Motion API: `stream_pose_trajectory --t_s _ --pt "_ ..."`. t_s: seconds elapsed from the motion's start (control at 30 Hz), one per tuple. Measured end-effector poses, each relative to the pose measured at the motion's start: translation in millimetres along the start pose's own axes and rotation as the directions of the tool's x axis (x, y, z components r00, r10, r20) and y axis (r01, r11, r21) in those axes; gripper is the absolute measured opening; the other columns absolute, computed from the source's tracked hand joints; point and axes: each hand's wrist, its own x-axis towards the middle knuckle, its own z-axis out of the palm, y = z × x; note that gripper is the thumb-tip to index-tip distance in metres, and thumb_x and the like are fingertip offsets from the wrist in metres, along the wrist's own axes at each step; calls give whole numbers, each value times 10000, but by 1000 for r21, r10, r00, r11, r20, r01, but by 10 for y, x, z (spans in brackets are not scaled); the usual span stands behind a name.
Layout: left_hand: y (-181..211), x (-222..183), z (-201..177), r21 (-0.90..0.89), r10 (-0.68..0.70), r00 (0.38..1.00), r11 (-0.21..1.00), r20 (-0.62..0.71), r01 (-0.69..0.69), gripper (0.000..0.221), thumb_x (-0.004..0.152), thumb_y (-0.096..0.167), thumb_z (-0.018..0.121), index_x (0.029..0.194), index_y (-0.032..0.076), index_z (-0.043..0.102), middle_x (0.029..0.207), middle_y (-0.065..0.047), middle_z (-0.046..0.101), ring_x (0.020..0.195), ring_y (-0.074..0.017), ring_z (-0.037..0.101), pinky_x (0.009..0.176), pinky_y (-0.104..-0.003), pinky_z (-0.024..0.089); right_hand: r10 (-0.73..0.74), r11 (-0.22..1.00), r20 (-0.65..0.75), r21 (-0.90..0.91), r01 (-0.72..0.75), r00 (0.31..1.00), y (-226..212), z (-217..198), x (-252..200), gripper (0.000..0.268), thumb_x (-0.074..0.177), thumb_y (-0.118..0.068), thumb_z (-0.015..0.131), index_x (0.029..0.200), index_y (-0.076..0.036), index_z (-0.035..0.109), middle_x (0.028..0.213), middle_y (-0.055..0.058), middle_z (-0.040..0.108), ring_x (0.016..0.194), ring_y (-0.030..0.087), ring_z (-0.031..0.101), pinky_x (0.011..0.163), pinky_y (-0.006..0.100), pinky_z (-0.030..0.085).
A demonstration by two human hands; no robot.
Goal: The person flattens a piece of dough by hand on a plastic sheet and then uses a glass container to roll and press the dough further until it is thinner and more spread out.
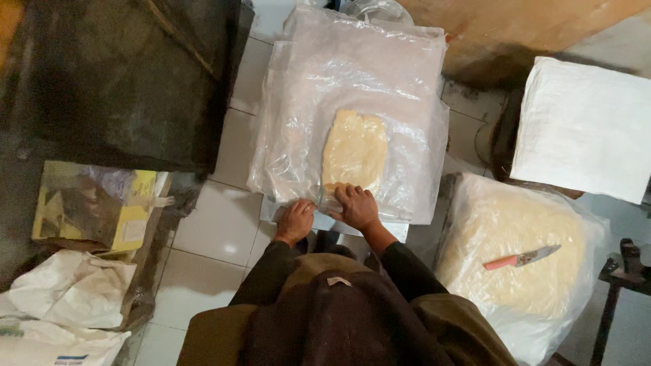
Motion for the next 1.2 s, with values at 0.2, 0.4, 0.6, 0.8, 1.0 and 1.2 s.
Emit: stream_pose_trajectory --t_s 0.2,0.4,0.6,0.8,1.0,1.2 --pt "222 409 -194 186 -76 996 980 46 67 316 1002 207 553 1298 149 648 1358 -58 588 1319 -278 527 1102 -527 392 461 869 59 170 -464 885 156 141 -170 709 841 -615 773 1224 -54 568 1015 191 655 921 383 677 709 499 564" --pt "238 535 -31 323 -96 995 943 23 84 572 969 349 560 1527 221 537 1635 -66 301 1506 -286 252 1171 -683 127 625 749 22 267 -607 781 210 265 -114 663 845 -531 779 1163 -20 500 1064 261 632 923 464 659 714 550 550" --pt "64 478 121 700 -247 942 714 226 19 575 1029 394 503 1575 236 415 1770 13 169 1607 -218 160 1215 -658 80 630 712 71 345 -612 773 -265 322 659 663 814 -446 783 1193 -15 450 1133 253 595 1041 465 627 769 555 544" --pt "174 649 2 403 -358 886 887 294 225 667 1023 418 451 1635 319 203 1723 -5 86 1572 -281 86 1194 -703 20 755 596 34 379 -708 655 -107 189 587 692 827 -461 784 1230 -20 434 1157 253 582 1050 470 624 805 562 539" --pt "204 679 -51 394 -407 845 881 347 263 690 1033 500 421 1643 357 131 1736 13 -6 1593 -280 25 1200 -696 -10 789 558 22 392 -731 614 119 218 323 682 824 -432 795 1217 -16 424 1150 260 583 1037 480 620 805 571 527" --pt "227 723 -112 381 -439 813 877 382 294 700 1027 508 428 1640 364 121 1737 25 -32 1594 -272 -12 1200 -684 -34 825 528 -49 422 -737 563 250 306 65 668 827 -418 800 1215 -24 426 1163 273 573 1044 503 597 819 587 505"
